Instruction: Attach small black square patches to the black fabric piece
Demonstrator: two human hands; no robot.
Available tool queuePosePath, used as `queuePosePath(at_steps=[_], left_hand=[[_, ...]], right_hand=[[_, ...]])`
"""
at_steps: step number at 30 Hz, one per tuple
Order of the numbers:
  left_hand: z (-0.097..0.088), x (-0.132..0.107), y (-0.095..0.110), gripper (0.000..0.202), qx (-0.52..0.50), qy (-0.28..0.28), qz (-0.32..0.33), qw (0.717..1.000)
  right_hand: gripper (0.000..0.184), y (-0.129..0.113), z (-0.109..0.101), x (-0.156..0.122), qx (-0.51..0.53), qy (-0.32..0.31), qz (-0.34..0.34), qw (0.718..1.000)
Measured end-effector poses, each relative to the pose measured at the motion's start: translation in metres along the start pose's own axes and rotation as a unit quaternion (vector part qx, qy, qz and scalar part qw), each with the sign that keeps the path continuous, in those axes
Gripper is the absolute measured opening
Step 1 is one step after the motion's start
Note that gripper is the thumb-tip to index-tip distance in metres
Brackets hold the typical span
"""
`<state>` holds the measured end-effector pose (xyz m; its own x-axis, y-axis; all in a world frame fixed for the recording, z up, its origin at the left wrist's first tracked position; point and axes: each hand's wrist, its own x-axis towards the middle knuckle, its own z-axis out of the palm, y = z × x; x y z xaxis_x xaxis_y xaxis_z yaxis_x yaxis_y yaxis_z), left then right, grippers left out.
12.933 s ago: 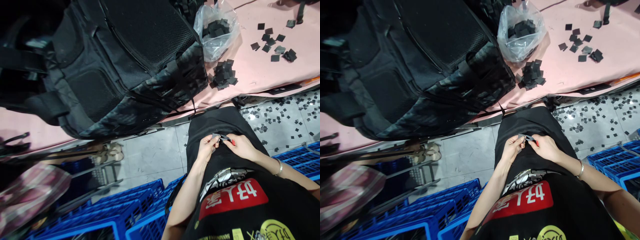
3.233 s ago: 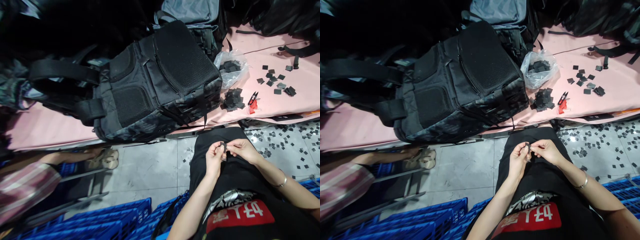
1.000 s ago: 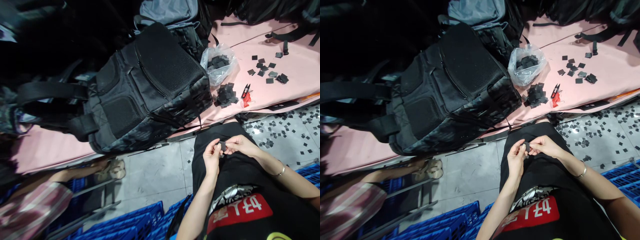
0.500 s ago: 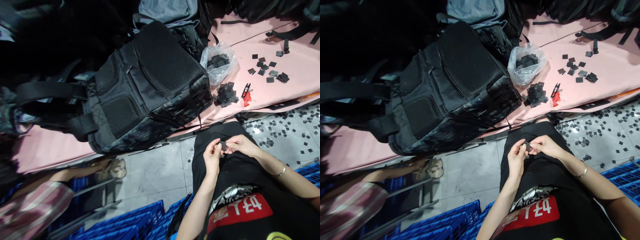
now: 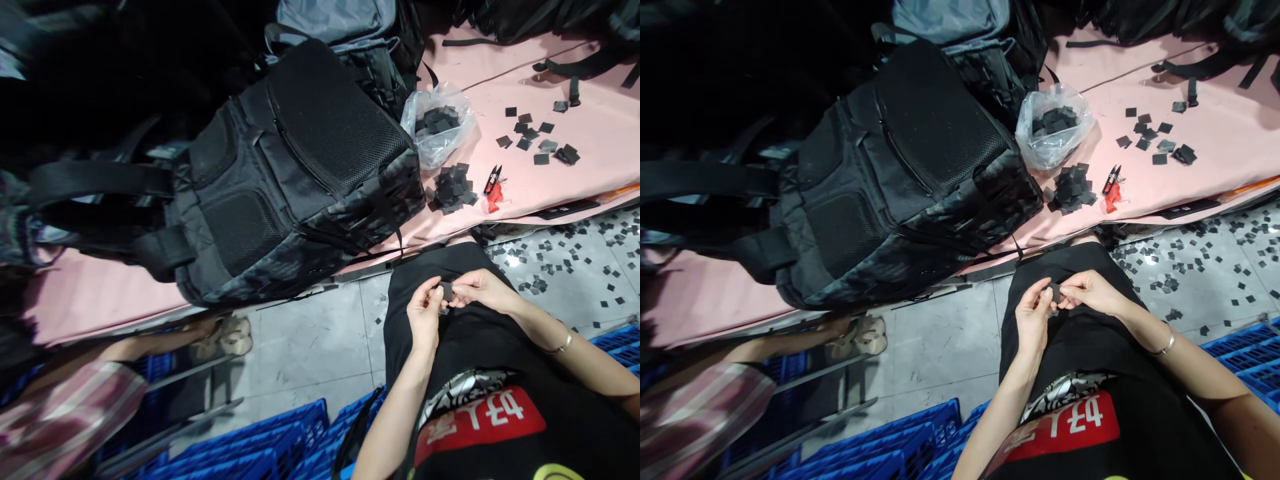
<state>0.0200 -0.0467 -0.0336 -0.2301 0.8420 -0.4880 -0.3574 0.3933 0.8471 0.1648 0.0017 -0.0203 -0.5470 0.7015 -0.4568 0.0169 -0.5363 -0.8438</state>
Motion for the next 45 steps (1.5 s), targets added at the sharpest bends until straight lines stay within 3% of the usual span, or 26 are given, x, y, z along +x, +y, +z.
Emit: queuePosePath(at_steps=[15,20,25,31,34,36,39,41,45], left_hand=[[-0.001,0.000,0.000,0.035,0.005,-0.006,-0.006,1.000],[0.000,0.000,0.001,0.034,0.014,-0.010,-0.007,1.000],[-0.002,0.003,0.000,0.030,0.047,-0.011,0.024,0.999],[-0.007,0.005,-0.003,0.020,0.122,-0.021,0.084,0.989],[-0.007,0.005,-0.004,0.024,0.137,-0.023,0.086,0.987],[-0.005,0.004,-0.005,0.033,0.119,-0.004,0.079,0.990],[-0.004,0.003,-0.005,0.033,0.110,0.012,0.068,0.992],[-0.004,0.004,-0.006,0.025,0.127,-0.006,0.057,0.990],[-0.008,0.005,-0.009,0.022,0.138,-0.022,0.044,0.989]], right_hand=[[0.040,0.000,-0.002,0.000,-0.022,-0.005,-0.011,1.000],[0.040,-0.003,-0.002,0.000,-0.025,0.006,0.013,1.000],[0.039,-0.006,-0.002,0.000,-0.039,0.017,0.026,0.999],[0.027,-0.001,-0.003,0.003,-0.062,0.028,0.071,0.995],[0.014,0.000,-0.001,0.003,-0.124,0.047,0.054,0.990],[0.007,0.001,0.004,0.002,-0.231,0.110,-0.012,0.967],[0.008,0.004,0.014,0.001,-0.390,0.214,-0.127,0.886],[0.010,0.006,0.020,0.000,-0.440,0.228,-0.160,0.854],[0.015,0.011,0.023,-0.002,-0.481,0.191,-0.171,0.839]])
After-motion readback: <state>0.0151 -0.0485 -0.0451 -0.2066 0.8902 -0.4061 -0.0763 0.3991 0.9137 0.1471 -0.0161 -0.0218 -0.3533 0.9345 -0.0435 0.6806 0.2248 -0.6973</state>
